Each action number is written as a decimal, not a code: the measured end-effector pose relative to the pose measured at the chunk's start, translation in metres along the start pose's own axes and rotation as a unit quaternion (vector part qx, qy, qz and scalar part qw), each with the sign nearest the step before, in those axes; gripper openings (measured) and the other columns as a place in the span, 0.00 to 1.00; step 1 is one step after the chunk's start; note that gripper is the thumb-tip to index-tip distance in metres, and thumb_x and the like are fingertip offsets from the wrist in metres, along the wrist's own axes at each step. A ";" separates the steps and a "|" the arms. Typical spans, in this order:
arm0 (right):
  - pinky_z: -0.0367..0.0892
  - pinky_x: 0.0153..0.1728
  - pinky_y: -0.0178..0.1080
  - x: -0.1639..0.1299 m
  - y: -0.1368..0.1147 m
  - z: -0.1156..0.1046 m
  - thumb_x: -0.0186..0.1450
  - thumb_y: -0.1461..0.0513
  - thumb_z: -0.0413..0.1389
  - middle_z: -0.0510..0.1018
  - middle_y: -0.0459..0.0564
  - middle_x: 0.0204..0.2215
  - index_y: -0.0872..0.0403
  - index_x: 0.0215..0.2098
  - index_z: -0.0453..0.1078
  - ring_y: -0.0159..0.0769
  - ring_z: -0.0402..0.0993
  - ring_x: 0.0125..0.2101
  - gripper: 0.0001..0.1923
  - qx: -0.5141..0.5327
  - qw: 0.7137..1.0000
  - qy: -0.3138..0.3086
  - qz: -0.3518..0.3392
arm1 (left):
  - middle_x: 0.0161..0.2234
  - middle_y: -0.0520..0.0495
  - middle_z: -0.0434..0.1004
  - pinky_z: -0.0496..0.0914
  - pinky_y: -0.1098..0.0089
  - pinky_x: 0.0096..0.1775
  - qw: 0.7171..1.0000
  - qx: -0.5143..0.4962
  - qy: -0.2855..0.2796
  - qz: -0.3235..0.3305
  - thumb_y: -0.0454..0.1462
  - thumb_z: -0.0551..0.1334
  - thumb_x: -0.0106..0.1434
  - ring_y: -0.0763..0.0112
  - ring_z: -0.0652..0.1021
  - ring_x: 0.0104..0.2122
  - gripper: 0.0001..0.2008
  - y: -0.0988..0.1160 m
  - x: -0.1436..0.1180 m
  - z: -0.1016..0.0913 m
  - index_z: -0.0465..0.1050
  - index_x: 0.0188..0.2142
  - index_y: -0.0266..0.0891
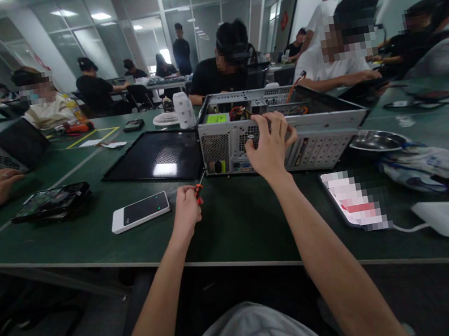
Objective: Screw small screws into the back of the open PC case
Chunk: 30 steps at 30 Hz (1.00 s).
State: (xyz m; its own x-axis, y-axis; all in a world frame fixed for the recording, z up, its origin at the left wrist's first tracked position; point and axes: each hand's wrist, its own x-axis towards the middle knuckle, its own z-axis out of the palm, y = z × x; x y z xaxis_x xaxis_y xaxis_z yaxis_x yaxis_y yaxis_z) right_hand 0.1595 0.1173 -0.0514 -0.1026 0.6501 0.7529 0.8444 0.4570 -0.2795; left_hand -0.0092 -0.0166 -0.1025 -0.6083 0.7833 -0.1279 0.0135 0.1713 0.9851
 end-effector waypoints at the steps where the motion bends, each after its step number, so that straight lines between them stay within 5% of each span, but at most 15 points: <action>1: 0.46 0.64 0.62 0.000 0.000 0.000 0.63 0.66 0.51 0.65 0.59 0.63 0.51 0.63 0.64 0.52 0.51 0.68 0.29 0.002 1.000 0.001 0.000 | 0.21 0.59 0.64 0.55 0.79 0.19 0.999 -0.032 -0.014 -0.039 0.32 0.48 0.69 0.78 0.61 0.13 0.07 0.003 0.000 0.000 0.62 0.42 0.43; 8: 0.47 0.63 0.64 0.000 0.001 0.000 0.63 0.65 0.51 0.66 0.60 0.63 0.50 0.62 0.64 0.53 0.52 0.68 0.29 0.006 1.000 0.000 -0.001 | 0.27 0.53 0.73 0.65 0.77 0.21 0.994 -0.061 -0.030 -0.085 0.32 0.60 0.66 0.76 0.74 0.19 0.13 0.010 -0.005 -0.010 0.63 0.50 0.40; 11: 0.47 0.63 0.64 0.001 0.002 0.001 0.63 0.65 0.51 0.66 0.60 0.63 0.50 0.63 0.64 0.53 0.52 0.68 0.29 0.000 1.000 0.002 -0.003 | 0.29 0.53 0.74 0.65 0.78 0.20 0.999 -0.031 0.014 -0.020 0.31 0.65 0.61 0.75 0.75 0.20 0.21 -0.002 0.000 -0.010 0.64 0.52 0.39; 16: 0.47 0.62 0.67 0.001 0.003 0.004 0.62 0.65 0.51 0.65 0.61 0.63 0.48 0.64 0.62 0.56 0.52 0.68 0.31 -0.005 1.000 0.002 -0.007 | 0.28 0.55 0.69 0.63 0.78 0.22 0.991 0.013 0.106 0.080 0.31 0.68 0.55 0.79 0.69 0.21 0.11 -0.011 0.008 0.002 0.73 0.39 0.37; 19: 0.47 0.62 0.67 0.001 0.004 0.004 0.62 0.65 0.51 0.64 0.60 0.63 0.49 0.64 0.62 0.56 0.52 0.68 0.30 -0.002 1.000 0.002 -0.009 | 0.25 0.58 0.64 0.58 0.79 0.20 0.991 -0.097 0.094 0.022 0.35 0.66 0.60 0.81 0.65 0.18 0.07 -0.002 0.004 0.014 0.71 0.38 0.38; 23: 0.47 0.63 0.67 0.001 0.003 0.003 0.62 0.65 0.51 0.64 0.60 0.62 0.50 0.63 0.63 0.55 0.51 0.68 0.29 0.004 1.000 0.000 -0.006 | 0.23 0.58 0.57 0.51 0.80 0.17 0.953 -0.278 0.014 -0.118 0.33 0.55 0.68 0.83 0.57 0.15 0.02 0.008 0.000 0.020 0.65 0.38 0.39; 30: 0.47 0.63 0.68 0.002 0.005 0.006 0.63 0.65 0.51 0.63 0.60 0.63 0.50 0.64 0.62 0.55 0.50 0.68 0.30 0.007 1.000 -0.003 -0.007 | 0.25 0.53 0.60 0.62 0.77 0.21 0.933 -0.327 -0.048 -0.141 0.26 0.57 0.65 0.79 0.62 0.20 0.07 0.015 0.005 0.004 0.66 0.37 0.40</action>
State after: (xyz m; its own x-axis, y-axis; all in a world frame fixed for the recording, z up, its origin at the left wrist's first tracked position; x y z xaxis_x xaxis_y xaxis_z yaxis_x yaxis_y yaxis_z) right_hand 0.1607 0.1244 -0.0549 -0.1180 0.6465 0.7537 0.8356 0.4747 -0.2764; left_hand -0.0092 -0.0077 -0.0885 -0.4394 0.8177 -0.3720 -0.6431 0.0028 0.7658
